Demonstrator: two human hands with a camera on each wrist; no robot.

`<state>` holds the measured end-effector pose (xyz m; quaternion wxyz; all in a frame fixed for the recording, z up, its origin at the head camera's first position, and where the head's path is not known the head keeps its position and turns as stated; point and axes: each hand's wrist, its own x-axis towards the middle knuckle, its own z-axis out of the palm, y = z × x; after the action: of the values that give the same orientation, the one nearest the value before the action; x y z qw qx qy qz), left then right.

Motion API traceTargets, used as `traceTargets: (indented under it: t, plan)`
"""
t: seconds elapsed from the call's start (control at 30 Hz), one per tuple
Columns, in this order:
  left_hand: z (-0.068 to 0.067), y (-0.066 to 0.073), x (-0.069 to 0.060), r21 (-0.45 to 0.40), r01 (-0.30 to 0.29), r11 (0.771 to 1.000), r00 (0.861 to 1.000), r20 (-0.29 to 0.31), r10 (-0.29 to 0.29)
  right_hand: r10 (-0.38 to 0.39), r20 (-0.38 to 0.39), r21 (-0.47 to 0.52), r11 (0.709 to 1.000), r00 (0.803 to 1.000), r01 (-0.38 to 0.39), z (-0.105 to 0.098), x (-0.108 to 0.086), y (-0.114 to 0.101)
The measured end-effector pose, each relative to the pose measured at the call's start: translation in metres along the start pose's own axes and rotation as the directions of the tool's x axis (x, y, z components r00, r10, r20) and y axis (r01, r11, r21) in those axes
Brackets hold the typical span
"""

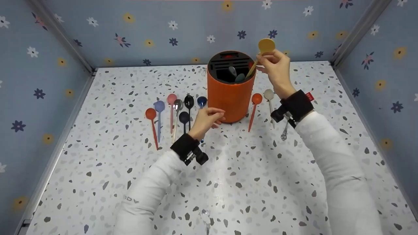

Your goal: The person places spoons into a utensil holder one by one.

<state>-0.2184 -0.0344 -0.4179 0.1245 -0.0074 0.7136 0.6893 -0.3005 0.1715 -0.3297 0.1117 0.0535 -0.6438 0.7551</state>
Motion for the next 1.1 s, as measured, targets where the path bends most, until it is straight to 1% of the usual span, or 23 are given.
traceTargets:
  t: [0.1, 0.2, 0.37, 0.5, 0.6, 0.7, 0.87, 0.97, 1.03, 1.1]
  plan:
    - [0.0, -0.006, 0.0, -0.012, 0.025, 1.0, 1.0, -0.001, -0.025, 0.005, 0.011, -0.027, 1.0, 1.0, -0.005, 0.002, -0.001, 0.004]
    - [0.001, -0.012, 0.0, -0.013, 0.049, 0.999, 0.999, 0.002, -0.049, 0.027, 0.006, -0.035, 0.999, 1.0, -0.027, 0.002, -0.002, 0.009]
    - [0.002, -0.023, -0.002, 0.009, 0.055, 0.998, 0.999, -0.003, -0.055, 0.045, -0.003, -0.062, 0.997, 0.999, -0.045, 0.002, -0.001, 0.014]
    - [0.002, -0.031, -0.003, 0.017, 0.061, 0.998, 0.998, -0.003, -0.061, 0.057, 0.006, -0.084, 0.995, 0.998, -0.056, 0.002, 0.001, 0.018]
    - [0.002, -0.037, -0.005, 0.03, 0.064, 0.998, 0.998, 0.004, -0.064, 0.052, 0.017, -0.129, 0.99, 0.999, -0.049, 0.001, 0.001, 0.019]
    - [0.002, -0.04, -0.005, 0.039, 0.065, 0.997, 0.998, 0.012, -0.066, 0.03, 0.027, -0.218, 0.976, 0.999, -0.023, -0.001, 0.001, 0.021]
    - [0.002, -0.043, -0.006, 0.04, 0.069, 0.997, 0.997, 0.021, -0.07, 0.02, 0.022, -0.358, 0.934, 1.0, -0.01, -0.004, 0.0, 0.023]
    - [0.002, -0.045, -0.006, 0.043, 0.075, 0.996, 0.997, 0.019, -0.076, 0.03, 0.016, -0.395, 0.918, 0.999, -0.021, -0.008, -0.001, 0.025]
    - [0.001, -0.047, -0.006, 0.044, 0.085, 0.995, 0.996, 0.022, -0.086, 0.031, 0.017, -0.401, 0.916, 0.999, -0.021, -0.011, -0.002, 0.027]
    - [0.001, -0.05, -0.007, 0.047, 0.095, 0.994, 0.995, 0.024, -0.096, 0.029, 0.01, -0.391, 0.92, 1.0, -0.023, -0.015, -0.003, 0.03]
